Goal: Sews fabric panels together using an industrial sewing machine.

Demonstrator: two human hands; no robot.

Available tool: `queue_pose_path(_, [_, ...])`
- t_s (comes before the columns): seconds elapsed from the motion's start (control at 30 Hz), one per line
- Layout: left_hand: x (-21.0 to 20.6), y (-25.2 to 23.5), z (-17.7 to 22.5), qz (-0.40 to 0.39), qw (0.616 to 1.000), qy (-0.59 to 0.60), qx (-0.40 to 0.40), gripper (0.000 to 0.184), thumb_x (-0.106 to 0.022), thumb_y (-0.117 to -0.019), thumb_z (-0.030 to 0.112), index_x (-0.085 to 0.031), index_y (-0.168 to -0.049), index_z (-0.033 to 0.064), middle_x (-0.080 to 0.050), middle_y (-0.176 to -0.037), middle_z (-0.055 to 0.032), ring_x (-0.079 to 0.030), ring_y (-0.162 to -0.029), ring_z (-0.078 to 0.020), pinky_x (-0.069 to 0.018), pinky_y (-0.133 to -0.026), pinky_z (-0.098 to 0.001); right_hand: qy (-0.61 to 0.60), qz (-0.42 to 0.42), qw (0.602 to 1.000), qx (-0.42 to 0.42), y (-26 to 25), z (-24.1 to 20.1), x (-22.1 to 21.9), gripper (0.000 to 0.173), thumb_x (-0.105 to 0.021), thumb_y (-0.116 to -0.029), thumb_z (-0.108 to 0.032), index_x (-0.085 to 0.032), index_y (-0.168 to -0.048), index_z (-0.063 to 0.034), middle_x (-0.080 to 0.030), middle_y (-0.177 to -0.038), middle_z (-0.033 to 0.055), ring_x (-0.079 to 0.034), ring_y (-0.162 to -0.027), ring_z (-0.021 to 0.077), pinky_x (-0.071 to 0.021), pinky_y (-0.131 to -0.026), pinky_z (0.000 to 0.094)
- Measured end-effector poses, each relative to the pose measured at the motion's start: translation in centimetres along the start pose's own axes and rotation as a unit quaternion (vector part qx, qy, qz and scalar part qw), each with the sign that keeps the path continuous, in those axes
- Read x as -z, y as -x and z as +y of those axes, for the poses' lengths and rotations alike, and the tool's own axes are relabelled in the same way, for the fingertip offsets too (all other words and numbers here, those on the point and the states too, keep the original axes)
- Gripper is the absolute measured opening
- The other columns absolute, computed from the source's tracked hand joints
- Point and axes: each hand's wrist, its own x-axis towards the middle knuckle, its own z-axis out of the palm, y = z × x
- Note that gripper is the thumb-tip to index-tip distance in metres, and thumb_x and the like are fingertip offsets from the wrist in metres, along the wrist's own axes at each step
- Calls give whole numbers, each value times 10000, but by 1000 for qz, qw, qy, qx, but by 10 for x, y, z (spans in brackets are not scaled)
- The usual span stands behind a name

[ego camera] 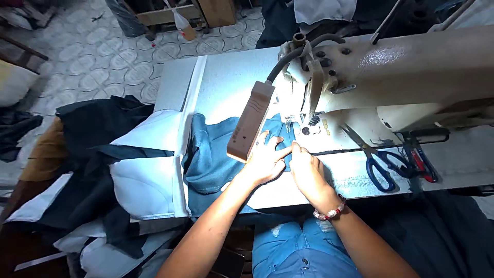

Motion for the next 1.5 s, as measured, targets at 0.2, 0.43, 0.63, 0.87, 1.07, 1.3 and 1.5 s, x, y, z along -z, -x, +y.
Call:
queue_pose_path(0.2, [1,-13,-12,-1,1000,-22,-1,497,-396,-942,279,-695,-1339,286,-614,-1324,-225,-343,-1386,-611,-122,-956,-891,-21,-8,1000,-16,-16,-4,7,497,-520,-1030,-55,-423,-1514,8,-626,-1289,253,-657,-1104,415,-524,-884,544])
queue_pose_path(0.43, [6,-25,-33,11,998,-51,-45,491,-401,-939,284,-707,-1323,262,-620,-1301,-220,-402,-1360,-573,-149,-964,-884,-109,76,991,21,-34,3,-1,358,-508,-1029,-61,-586,-1370,15,-675,-1173,253,-671,-1060,427,-527,-865,577])
queue_pose_path(0.63, [1,-3,-27,69,992,-64,-79,435,-461,-999,433,-762,-1191,183,-668,-1296,-175,-463,-1397,-461,-130,-1116,-800,-165,224,950,144,-22,42,-20,249,-658,-977,-133,-737,-1146,32,-728,-1054,194,-711,-907,332,-572,-830,500])
queue_pose_path(0.87, [-14,17,-2,182,968,133,113,301,-542,-1018,220,-767,-944,34,-754,-1085,-117,-591,-1281,-369,-299,-1168,-611,-147,289,935,146,-21,53,-42,443,-660,-898,-17,-615,-1336,35,-715,-1128,204,-641,-1066,426,-460,-926,615])
queue_pose_path(1.07, [-16,15,15,228,960,104,129,322,-515,-1040,247,-731,-1081,11,-730,-1129,-163,-603,-1262,-380,-337,-1130,-628,-292,319,884,181,-39,33,-45,524,-753,-843,-43,-608,-1338,52,-706,-1220,204,-688,-1057,310,-473,-939,578])
queue_pose_path(1.3, [-25,12,23,241,966,-88,-14,361,-743,-823,209,-743,-1171,115,-698,-1273,-135,-524,-1342,-467,-264,-1067,-788,-709,84,699,-25,29,16,-26,283,-515,-949,154,-456,-1171,-12,-576,-685,11,-556,-513,45,-503,-509,180])
queue_pose_path(1.5, [-26,17,24,187,974,-79,-95,126,-657,-874,136,-755,-803,103,-761,-1119,-72,-555,-1339,-401,-292,-1137,-698,-393,146,902,101,33,66,-27,252,-566,-945,23,-620,-1173,118,-699,-854,98,-633,-587,66,-546,-560,206])
